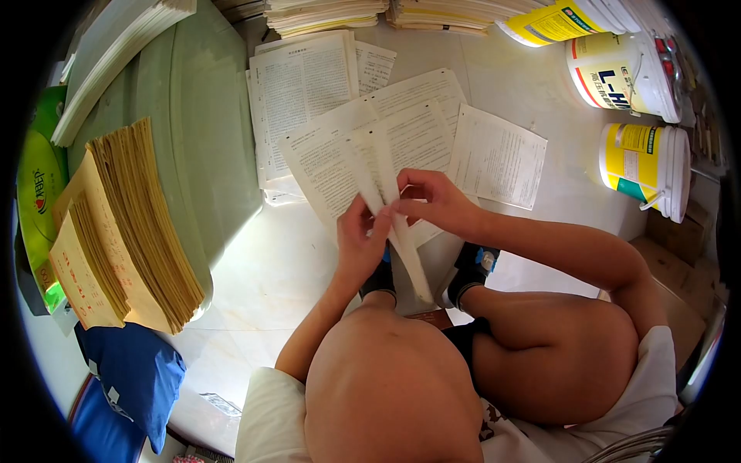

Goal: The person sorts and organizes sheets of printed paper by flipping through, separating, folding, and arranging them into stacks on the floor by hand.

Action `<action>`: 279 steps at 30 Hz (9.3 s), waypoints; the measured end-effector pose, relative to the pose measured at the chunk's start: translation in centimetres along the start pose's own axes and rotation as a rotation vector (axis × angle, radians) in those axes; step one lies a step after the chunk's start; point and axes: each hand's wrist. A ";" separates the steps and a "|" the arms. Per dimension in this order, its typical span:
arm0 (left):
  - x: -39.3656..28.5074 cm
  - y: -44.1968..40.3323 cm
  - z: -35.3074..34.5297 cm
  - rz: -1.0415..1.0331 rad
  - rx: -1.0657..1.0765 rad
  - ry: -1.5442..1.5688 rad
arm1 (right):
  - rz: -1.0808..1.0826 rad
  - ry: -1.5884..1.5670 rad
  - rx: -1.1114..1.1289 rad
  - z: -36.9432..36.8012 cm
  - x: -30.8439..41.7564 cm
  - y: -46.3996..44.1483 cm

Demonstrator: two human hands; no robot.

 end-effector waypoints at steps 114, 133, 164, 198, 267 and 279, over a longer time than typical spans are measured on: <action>9.5 -6.6 -6.2 -0.404 0.055 -0.677 | 0.057 1.607 -1.014 11.3 7.8 9.2; 10.9 -8.9 -4.2 0.190 -0.154 -0.136 | -0.275 0.884 -0.382 13.4 -6.2 5.0; 0.8 -9.8 -4.4 -0.427 -0.123 -0.772 | 0.249 0.452 -0.539 15.0 -3.7 1.5; 0.9 -11.0 -6.2 -0.452 0.195 -0.398 | 0.111 0.262 -0.470 11.7 -0.8 4.4; -2.1 -5.9 -3.0 -0.271 -0.043 -0.465 | 0.247 0.060 -0.379 14.1 0.2 4.5; -0.4 -6.8 -4.7 -0.379 0.050 -0.193 | 0.284 0.199 -0.511 12.4 0.0 6.2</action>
Point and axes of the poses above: each hand's wrist, its own y-axis away from the middle knuckle, its own z-axis out of the back of the hand, x = y × z, and after that the axes turned 6 degrees about x, right-handed
